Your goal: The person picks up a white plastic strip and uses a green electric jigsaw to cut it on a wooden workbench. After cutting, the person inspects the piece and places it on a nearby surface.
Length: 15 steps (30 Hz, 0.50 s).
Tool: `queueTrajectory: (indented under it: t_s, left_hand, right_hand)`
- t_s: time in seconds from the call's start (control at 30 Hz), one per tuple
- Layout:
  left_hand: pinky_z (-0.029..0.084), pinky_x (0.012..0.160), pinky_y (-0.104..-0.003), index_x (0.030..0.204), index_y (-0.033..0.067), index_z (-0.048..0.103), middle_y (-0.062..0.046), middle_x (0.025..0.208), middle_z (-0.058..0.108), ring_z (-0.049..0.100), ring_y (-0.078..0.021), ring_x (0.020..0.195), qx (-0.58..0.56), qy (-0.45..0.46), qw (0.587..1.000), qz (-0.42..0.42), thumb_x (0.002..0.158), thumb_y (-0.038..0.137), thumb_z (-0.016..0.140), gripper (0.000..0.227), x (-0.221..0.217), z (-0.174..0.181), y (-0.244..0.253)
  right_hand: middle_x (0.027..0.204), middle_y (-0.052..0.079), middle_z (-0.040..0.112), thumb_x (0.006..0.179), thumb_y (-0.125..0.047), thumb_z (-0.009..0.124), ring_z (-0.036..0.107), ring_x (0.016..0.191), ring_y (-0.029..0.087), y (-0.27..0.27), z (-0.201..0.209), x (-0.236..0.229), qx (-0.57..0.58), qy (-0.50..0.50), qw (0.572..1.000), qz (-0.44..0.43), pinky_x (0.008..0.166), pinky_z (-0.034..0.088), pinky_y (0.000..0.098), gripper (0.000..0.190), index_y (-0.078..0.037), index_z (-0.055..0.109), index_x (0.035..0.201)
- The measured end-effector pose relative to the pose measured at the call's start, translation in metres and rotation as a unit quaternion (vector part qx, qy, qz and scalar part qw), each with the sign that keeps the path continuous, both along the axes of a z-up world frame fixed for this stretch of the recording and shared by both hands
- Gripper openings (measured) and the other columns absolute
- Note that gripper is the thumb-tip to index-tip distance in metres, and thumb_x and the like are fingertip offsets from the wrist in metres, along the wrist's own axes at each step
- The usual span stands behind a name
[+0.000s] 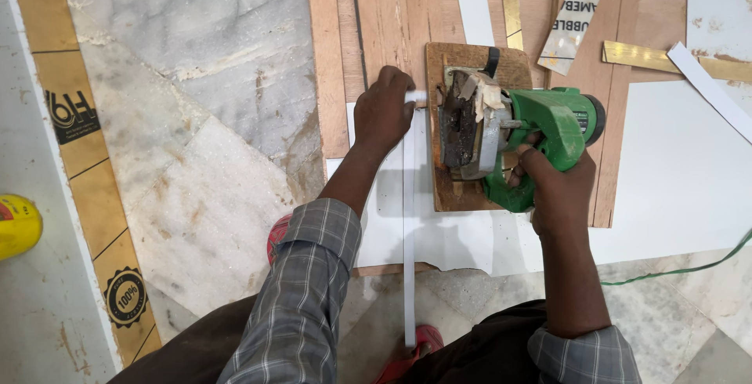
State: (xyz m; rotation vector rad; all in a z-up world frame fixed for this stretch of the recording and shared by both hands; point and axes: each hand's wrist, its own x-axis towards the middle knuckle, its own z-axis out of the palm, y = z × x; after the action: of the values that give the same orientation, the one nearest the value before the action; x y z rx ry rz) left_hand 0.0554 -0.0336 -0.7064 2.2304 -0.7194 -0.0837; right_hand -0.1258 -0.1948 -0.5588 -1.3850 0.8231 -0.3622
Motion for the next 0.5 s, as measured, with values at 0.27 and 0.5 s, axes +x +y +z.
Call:
queueTrajectory:
  t_s: [0.27,0.5]
  left_hand:
    - [0.050,0.076,-0.048,0.101,0.0071,0.061,-0.014,0.098,0.058,0.060,-0.0357,0.093,-0.020,-0.013,1.000,0.000,0.074,0.009,0.077,0.031,-0.009,0.004,-0.005]
    - [0.052,0.080,-0.048,0.100,0.0059,0.059,-0.014,0.101,0.063,0.063,-0.0337,0.097,0.101,0.035,0.994,0.035,0.084,0.005,0.072,0.021,-0.009,0.009,-0.016]
  right_hand:
    - [0.084,0.009,0.065,0.088,0.003,0.068,0.064,0.064,0.017,-0.001,-0.003,-0.002,0.015,-0.008,1.000,0.003,0.056,0.054,0.0307,0.016,0.001,0.063,0.103]
    - [0.082,0.008,0.065,0.088,0.003,0.067,0.062,0.063,0.016,-0.005,0.000,-0.001,0.039,-0.002,0.999,0.000,0.054,0.054,0.0305,0.015,0.000,0.064,0.102]
